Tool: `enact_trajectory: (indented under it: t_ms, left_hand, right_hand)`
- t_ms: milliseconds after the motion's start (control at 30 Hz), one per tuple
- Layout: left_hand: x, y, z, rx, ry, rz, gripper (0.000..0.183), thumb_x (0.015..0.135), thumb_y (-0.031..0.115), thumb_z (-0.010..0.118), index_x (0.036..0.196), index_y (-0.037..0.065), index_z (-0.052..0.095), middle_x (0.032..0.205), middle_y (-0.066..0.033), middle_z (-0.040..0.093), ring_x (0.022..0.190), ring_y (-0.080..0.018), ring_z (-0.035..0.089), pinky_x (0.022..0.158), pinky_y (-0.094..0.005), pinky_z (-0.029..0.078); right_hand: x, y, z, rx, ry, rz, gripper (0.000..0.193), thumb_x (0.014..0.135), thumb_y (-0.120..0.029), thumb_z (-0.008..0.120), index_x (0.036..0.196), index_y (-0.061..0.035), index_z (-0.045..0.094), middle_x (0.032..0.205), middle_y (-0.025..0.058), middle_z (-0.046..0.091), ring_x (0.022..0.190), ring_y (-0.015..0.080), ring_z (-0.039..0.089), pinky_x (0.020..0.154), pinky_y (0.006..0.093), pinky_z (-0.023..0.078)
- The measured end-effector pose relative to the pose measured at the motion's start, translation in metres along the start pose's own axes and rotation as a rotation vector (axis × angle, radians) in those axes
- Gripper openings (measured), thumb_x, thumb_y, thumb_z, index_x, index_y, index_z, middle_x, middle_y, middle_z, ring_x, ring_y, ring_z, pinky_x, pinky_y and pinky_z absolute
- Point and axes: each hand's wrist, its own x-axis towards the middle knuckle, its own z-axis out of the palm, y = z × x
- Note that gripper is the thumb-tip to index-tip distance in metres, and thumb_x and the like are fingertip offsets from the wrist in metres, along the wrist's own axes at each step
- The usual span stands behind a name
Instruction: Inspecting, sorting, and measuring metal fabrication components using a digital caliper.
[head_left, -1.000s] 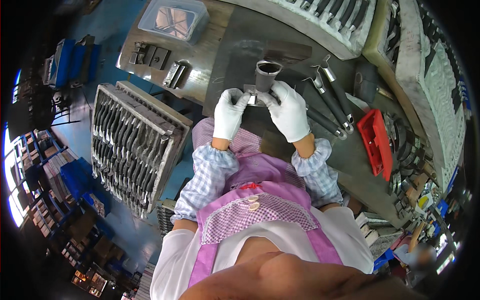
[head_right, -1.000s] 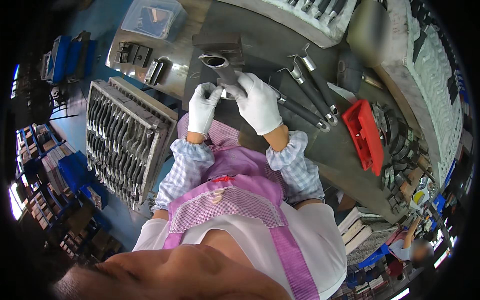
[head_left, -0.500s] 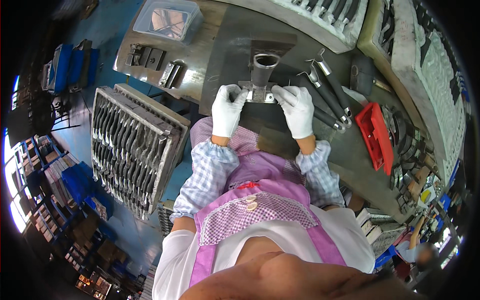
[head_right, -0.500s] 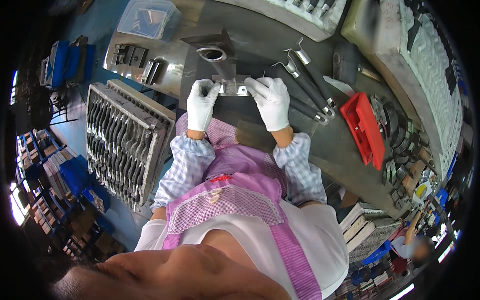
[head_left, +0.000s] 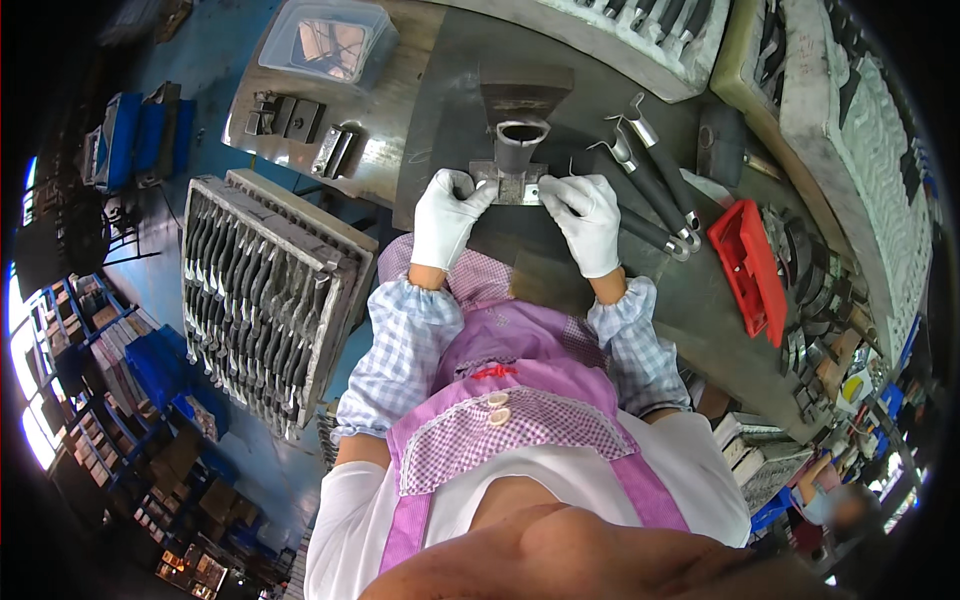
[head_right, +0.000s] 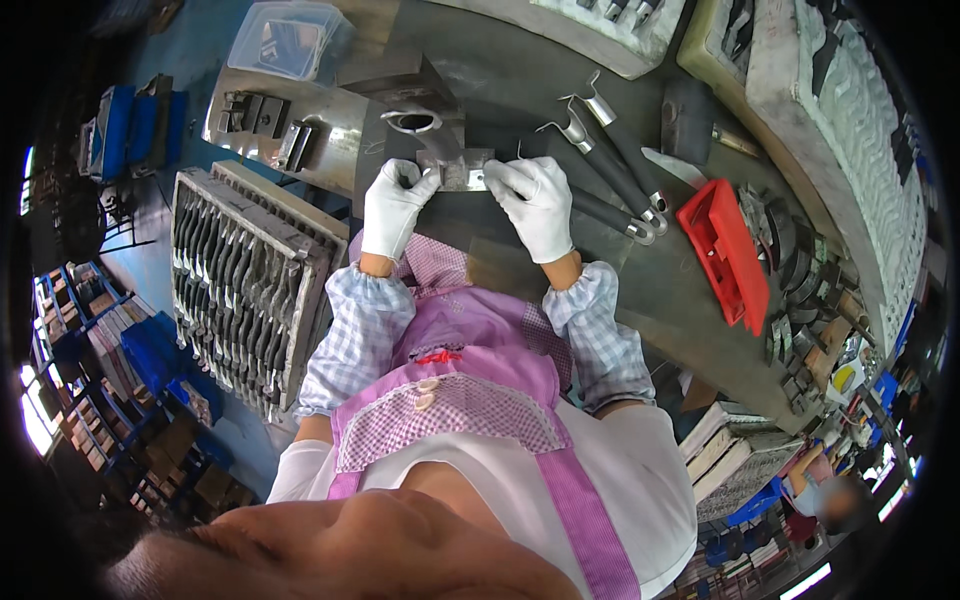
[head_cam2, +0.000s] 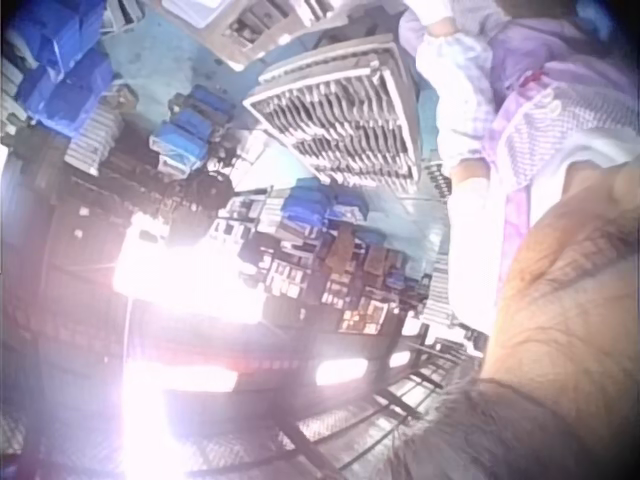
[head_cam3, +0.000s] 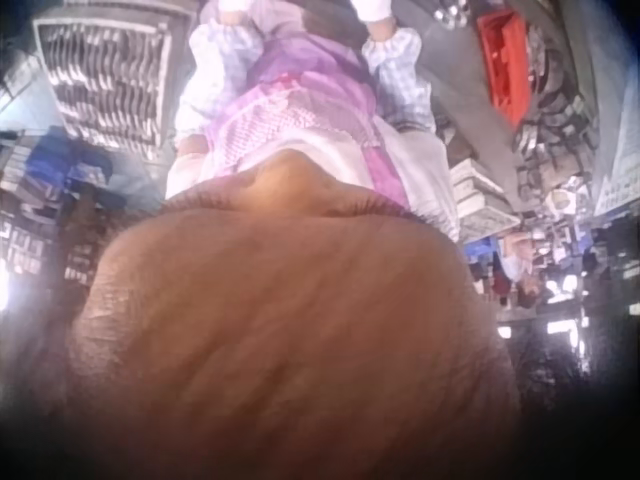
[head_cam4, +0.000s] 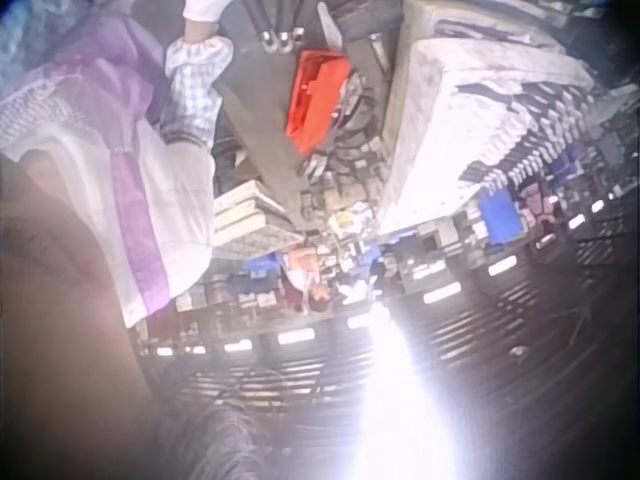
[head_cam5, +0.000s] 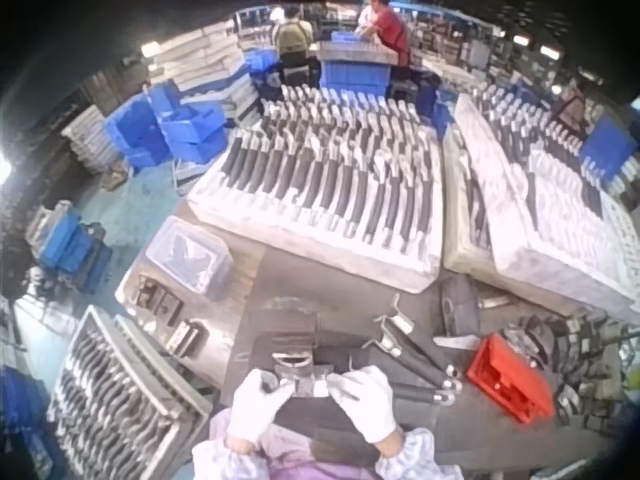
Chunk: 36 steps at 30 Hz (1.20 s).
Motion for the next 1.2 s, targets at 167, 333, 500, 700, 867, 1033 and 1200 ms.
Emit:
enact_trajectory:
  t_ms: [167, 333, 500, 700, 867, 1033, 1200]
  left_hand:
    - [-0.001, -0.004, 0.002, 0.080, 0.015, 0.063, 0.036, 0.085, 0.025, 0.083, 0.080, 0.003, 0.055, 0.068, -0.0012, 0.051, 0.064, -0.0103, 0.045, 0.060, -0.0271, 0.044]
    - [0.000, -0.010, -0.001, 0.091, -0.011, 0.062, 0.035, 0.085, 0.027, 0.082, 0.081, 0.003, 0.056, 0.068, -0.0037, 0.052, 0.064, -0.0122, 0.045, 0.060, -0.0280, 0.045]
    - [0.001, 0.005, 0.006, 0.127, -0.009, -0.015, 0.033, 0.084, 0.028, 0.081, 0.088, 0.002, 0.061, 0.077, -0.0109, 0.061, 0.068, -0.0205, 0.058, 0.066, -0.0333, 0.050]
    - [-0.014, 0.010, -0.035, -0.139, -0.254, -0.232, 0.052, 0.091, 0.042, 0.070, 0.120, 0.000, 0.065, 0.110, -0.0167, 0.068, 0.095, -0.0236, 0.067, 0.084, -0.0380, 0.053]
    - [-0.081, 0.002, -0.106, -0.443, -0.393, 0.060, 0.051, 0.091, 0.029, 0.074, 0.133, 0.002, 0.059, 0.113, -0.0071, 0.068, 0.106, -0.0135, 0.059, 0.097, -0.0298, 0.047]
    - [-0.100, -0.055, -0.216, -0.070, 0.318, 0.015, 0.040, 0.092, 0.015, 0.069, 0.130, 0.002, 0.061, 0.122, -0.0098, 0.067, 0.105, -0.0149, 0.064, 0.093, -0.0299, 0.051]
    - [-0.066, -0.181, -0.289, 0.241, 0.192, -0.034, 0.040, 0.096, 0.018, 0.064, 0.131, 0.002, 0.058, 0.124, -0.0151, 0.064, 0.121, -0.0285, 0.058, 0.104, -0.0345, 0.043]
  right_hand:
    - [0.005, -0.003, 0.002, 0.083, 0.020, 0.127, 0.018, 0.075, -0.015, 0.080, 0.092, -0.0138, 0.076, 0.086, -0.0021, 0.069, 0.077, 0.0216, 0.060, 0.071, 0.0356, 0.049]
    - [0.014, -0.014, 0.003, 0.004, -0.086, 0.264, 0.023, 0.073, -0.028, 0.081, 0.089, -0.0128, 0.074, 0.080, 0.0019, 0.070, 0.069, 0.0226, 0.060, 0.064, 0.0364, 0.047]
    - [0.032, -0.021, -0.011, 0.072, -0.248, 0.395, 0.022, 0.077, -0.016, 0.078, 0.098, -0.0100, 0.075, 0.084, 0.0072, 0.070, 0.079, 0.0277, 0.063, 0.076, 0.0382, 0.050]
    - [0.058, -0.075, 0.001, 0.493, -0.278, 0.472, 0.028, 0.077, 0.001, 0.073, 0.105, -0.0025, 0.072, 0.097, 0.0109, 0.073, 0.091, 0.0232, 0.071, 0.080, 0.0330, 0.054]
    - [0.049, -0.150, 0.040, 0.123, -0.391, -0.446, 0.032, 0.075, -0.008, 0.064, 0.105, -0.0146, 0.073, 0.105, 0.0029, 0.072, 0.087, 0.0238, 0.065, 0.078, 0.0385, 0.050]
    - [0.007, -0.151, 0.062, 0.312, -0.500, -0.322, 0.040, 0.079, 0.002, 0.065, 0.116, -0.0136, 0.069, 0.115, 0.0047, 0.069, 0.091, 0.0259, 0.065, 0.080, 0.0389, 0.051]
    - [-0.012, -0.104, 0.039, 0.074, -0.723, -0.232, 0.033, 0.079, -0.001, 0.066, 0.109, -0.0111, 0.073, 0.112, 0.0070, 0.071, 0.095, 0.0270, 0.068, 0.084, 0.0382, 0.053]
